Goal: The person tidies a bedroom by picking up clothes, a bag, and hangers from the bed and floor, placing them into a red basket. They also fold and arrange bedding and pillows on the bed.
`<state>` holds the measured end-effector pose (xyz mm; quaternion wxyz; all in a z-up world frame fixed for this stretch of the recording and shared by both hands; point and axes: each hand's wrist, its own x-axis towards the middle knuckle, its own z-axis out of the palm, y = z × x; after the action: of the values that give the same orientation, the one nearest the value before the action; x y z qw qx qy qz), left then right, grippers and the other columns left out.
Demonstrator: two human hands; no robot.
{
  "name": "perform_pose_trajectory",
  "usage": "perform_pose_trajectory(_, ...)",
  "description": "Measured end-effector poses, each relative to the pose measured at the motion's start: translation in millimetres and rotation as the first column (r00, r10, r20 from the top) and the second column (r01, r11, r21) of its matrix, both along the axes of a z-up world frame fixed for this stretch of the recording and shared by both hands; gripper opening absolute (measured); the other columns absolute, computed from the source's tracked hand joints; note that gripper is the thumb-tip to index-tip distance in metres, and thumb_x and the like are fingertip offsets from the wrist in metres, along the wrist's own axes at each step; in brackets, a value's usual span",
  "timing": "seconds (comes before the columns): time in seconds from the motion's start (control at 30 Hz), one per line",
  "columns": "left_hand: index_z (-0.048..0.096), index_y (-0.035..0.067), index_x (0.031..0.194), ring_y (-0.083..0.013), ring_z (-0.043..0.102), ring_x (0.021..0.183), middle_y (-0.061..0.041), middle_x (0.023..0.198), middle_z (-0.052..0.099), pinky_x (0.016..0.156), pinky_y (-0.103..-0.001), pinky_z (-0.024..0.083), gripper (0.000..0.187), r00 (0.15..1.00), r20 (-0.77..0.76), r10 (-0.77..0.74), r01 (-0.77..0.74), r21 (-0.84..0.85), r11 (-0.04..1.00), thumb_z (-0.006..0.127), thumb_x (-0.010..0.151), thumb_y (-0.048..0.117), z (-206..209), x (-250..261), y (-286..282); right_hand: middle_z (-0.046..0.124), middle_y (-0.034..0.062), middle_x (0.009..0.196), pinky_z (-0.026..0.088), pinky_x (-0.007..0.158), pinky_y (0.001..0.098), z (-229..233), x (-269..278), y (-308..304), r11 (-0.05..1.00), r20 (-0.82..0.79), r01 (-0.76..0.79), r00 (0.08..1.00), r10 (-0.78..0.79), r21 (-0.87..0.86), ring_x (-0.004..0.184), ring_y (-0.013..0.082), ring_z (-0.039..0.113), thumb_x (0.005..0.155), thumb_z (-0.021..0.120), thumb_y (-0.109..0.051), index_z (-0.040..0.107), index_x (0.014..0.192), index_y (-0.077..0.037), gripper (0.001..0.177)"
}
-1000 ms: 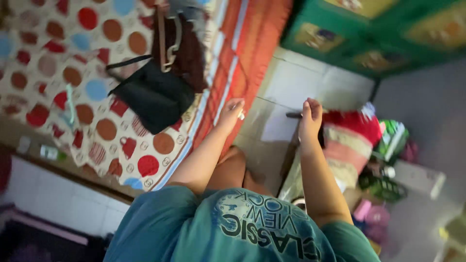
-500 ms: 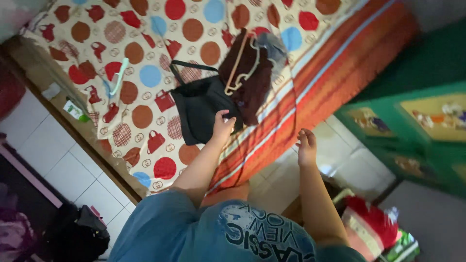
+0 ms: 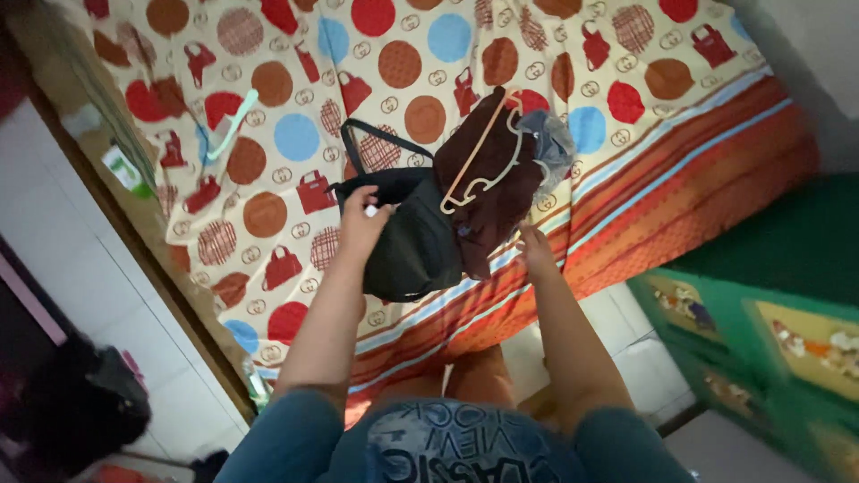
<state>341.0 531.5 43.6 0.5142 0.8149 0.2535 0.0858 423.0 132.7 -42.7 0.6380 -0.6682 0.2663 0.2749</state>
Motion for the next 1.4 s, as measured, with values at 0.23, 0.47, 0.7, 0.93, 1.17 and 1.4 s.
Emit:
perform_pose_trajectory(0.23,0.06,0.002,0.131,-0.0298,0.061,0.114,-0.016,0.119,0.062,0.098,-0.042,0.048,0.053,0.975,0.018,0.224,-0.224,0.042,0.974,0.081,0.083,0.015,-1,-53,41,0.057,0.0105,0.143,0.052,0.096,0.0542,-26,88,54,0.991,-0.099,0.111,0.988,-0.119,-0.078,0.124,0.0298,0.061,0.075,0.076,-0.061,0.033,0.151,-0.012,0.1)
perform_pose_trajectory(0.47,0.062,0.007,0.119,-0.0374,0.065,0.108,-0.017,0.116,0.065,0.091,-0.046,0.052,0.043,0.953,-0.298,0.061,-0.028,0.114,0.993,0.075,0.079,0.013,27,-53,17,0.062,0.0129,0.136,0.049,0.098,0.0559,-45,118,116,0.995,-0.327,0.055,0.942,-0.08,-0.084,0.118,0.032,0.061,0.078,0.078,-0.061,0.045,0.145,-0.004,0.093)
perform_pose_trajectory(0.7,0.05,0.006,0.129,-0.0426,0.064,0.106,-0.022,0.118,0.063,0.083,-0.053,0.052,0.058,0.796,-0.603,-0.058,0.206,0.179,0.962,0.073,0.076,0.01,-11,-92,-7,0.058,0.0157,0.139,0.051,0.099,0.0505,-58,119,122,0.941,-0.182,0.217,0.946,-0.269,-0.261,0.119,0.031,0.061,0.084,0.079,-0.042,0.041,0.145,-0.002,0.082)
perform_pose_trajectory(0.93,0.07,0.004,0.105,-0.032,0.068,0.091,-0.019,0.106,0.069,0.078,-0.044,0.055,0.034,0.762,-0.617,-0.197,0.132,-0.149,0.98,0.081,0.083,0.028,-21,-105,-4,0.056,0.0198,0.142,0.056,0.101,0.0406,-34,90,98,0.973,0.227,0.212,0.956,-0.186,-0.095,0.121,0.0292,0.061,0.089,0.081,-0.024,0.041,0.143,0.005,0.073)
perform_pose_trajectory(1.17,0.049,0.005,0.139,-0.0142,0.068,0.078,-0.002,0.113,0.071,0.06,-0.029,0.054,0.064,0.981,0.145,0.133,0.092,-0.937,0.337,0.074,0.089,0.035,21,-29,27,0.051,0.0246,0.139,0.052,0.1,0.0421,-17,42,84,0.728,0.506,-0.168,0.617,0.603,-0.665,0.119,0.0326,0.059,0.087,0.083,-0.015,0.044,0.152,0.002,0.078)
perform_pose_trajectory(1.4,0.065,0.001,0.104,-0.026,0.073,0.09,-0.013,0.098,0.075,0.078,-0.039,0.059,0.032,0.998,-0.025,0.063,-0.066,-0.167,0.984,0.075,0.085,0.025,5,81,76,0.054,0.0239,0.136,0.048,0.104,0.0426,-42,76,106,0.833,0.514,-0.016,0.78,0.357,-0.554,0.123,0.0343,0.057,0.082,0.087,-0.02,0.04,0.149,0.007,0.086)
